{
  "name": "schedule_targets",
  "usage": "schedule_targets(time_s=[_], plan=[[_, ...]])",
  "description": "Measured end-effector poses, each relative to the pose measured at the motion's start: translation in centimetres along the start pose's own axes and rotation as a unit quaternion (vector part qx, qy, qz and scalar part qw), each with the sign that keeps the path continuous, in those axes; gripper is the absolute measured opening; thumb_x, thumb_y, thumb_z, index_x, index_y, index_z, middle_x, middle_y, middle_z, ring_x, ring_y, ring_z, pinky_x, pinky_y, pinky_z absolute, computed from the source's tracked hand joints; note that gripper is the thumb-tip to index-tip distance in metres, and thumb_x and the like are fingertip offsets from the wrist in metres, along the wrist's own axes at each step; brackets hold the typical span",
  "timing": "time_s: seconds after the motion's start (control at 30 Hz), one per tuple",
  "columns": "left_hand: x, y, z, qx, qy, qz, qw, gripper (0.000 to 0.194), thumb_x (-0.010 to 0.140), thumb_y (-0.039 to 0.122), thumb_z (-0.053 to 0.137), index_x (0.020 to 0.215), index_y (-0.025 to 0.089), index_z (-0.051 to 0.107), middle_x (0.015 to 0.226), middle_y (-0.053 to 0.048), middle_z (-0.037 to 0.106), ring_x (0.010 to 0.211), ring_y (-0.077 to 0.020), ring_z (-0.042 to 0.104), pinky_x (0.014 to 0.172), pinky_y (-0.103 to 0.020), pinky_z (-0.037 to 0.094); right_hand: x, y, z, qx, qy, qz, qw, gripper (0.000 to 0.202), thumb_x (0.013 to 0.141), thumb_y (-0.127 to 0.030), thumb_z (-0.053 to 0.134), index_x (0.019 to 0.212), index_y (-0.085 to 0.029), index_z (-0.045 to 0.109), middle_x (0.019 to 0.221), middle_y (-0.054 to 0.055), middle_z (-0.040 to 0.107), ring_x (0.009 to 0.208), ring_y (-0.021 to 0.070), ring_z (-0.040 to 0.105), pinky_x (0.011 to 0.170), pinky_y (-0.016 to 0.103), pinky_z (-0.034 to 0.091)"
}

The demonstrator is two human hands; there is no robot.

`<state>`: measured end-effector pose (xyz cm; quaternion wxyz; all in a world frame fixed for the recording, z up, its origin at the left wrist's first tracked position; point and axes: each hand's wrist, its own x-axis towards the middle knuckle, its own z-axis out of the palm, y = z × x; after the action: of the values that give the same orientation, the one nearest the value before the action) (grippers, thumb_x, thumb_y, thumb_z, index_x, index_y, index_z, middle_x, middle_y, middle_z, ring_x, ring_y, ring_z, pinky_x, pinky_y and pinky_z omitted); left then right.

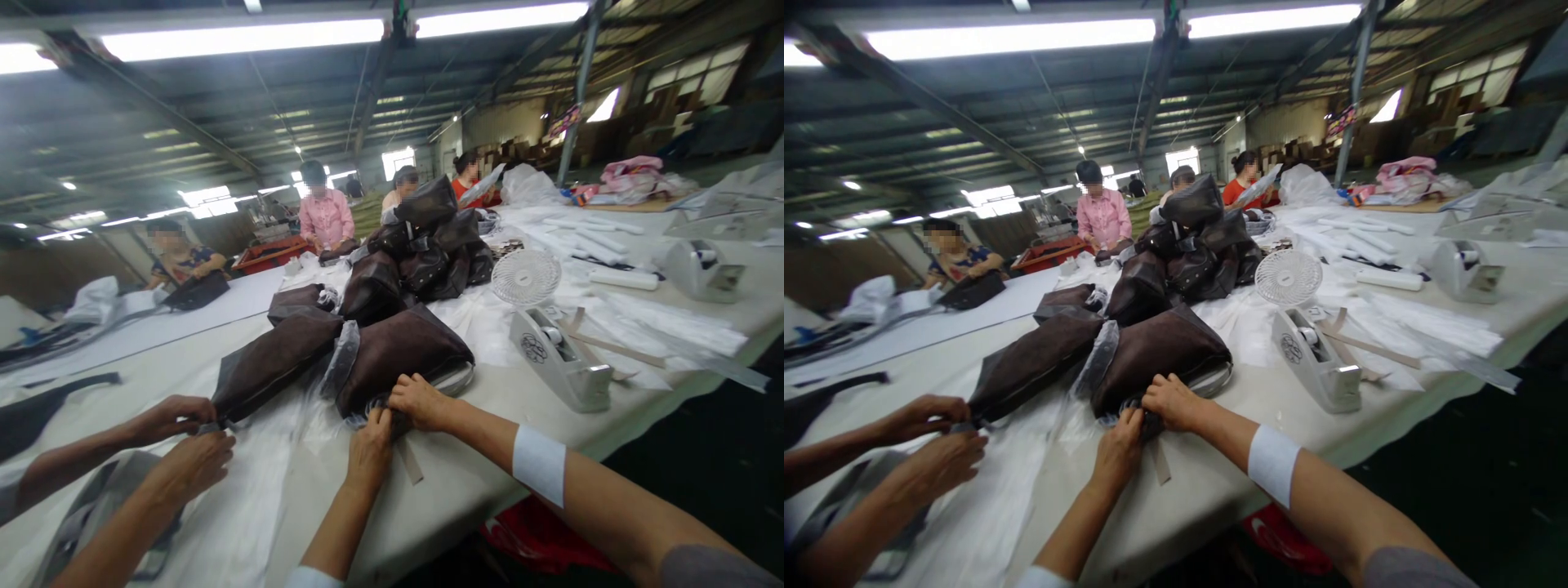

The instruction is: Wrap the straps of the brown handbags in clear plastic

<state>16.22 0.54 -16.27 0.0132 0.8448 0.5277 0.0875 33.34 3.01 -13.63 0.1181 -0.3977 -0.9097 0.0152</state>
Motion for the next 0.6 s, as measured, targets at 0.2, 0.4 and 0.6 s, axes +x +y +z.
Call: schedule_targets(time_s=[0.2, 0.4, 0.6], plan=[[0.7, -1.5, -0.2, -0.086, -0.022, 0.023, 0.996, 0.02, 0.085, 0.016, 0.037, 0.101, 0.019, 0.049, 0.099, -0.01, 0.063, 0.082, -0.0213, 0.063, 0.065, -0.028, 0.043, 0.5, -0.1, -0.1, -0.041, -0.006, -0.013, 0.999, 0.011, 0.08, -0.019, 0.052, 0.091, -0.02, 0.054, 0.09, 0.005, 0.062, 0.095, 0.0235, 0.042, 0.073, 0.035, 0.03], [0.9, -3.0, 0.8, -0.365, 0.046, 0.005, 0.93, 0.021, 0.08, 0.022, 0.05, 0.1, 0.02, 0.046, 0.085, 0.0, 0.063, 0.077, -0.0153, 0.06, 0.07, -0.025, 0.045, 0.8, 0.8, 0.4, 0.024, -0.039, 0.01, 0.999, 0.026, 0.07, -0.027, 0.065, 0.093, -0.02, 0.056, 0.087, 0.004, 0.061, 0.092, 0.0229, 0.045, 0.072, 0.033, 0.031], [0.7, -3.0, 1.7, -0.356, 0.065, 0.049, 0.931, 0.021, 0.082, 0.022, 0.047, 0.101, 0.02, 0.057, 0.097, -0.005, 0.065, 0.091, -0.0178, 0.059, 0.084, -0.029, 0.044, 0.5, 0.9, 0.2, 0.061, -0.046, 0.053, 0.996, 0.035, 0.066, -0.025, 0.07, 0.1, -0.022, 0.058, 0.092, 0.005, 0.056, 0.096, 0.0224, 0.047, 0.073, 0.031, 0.034]])
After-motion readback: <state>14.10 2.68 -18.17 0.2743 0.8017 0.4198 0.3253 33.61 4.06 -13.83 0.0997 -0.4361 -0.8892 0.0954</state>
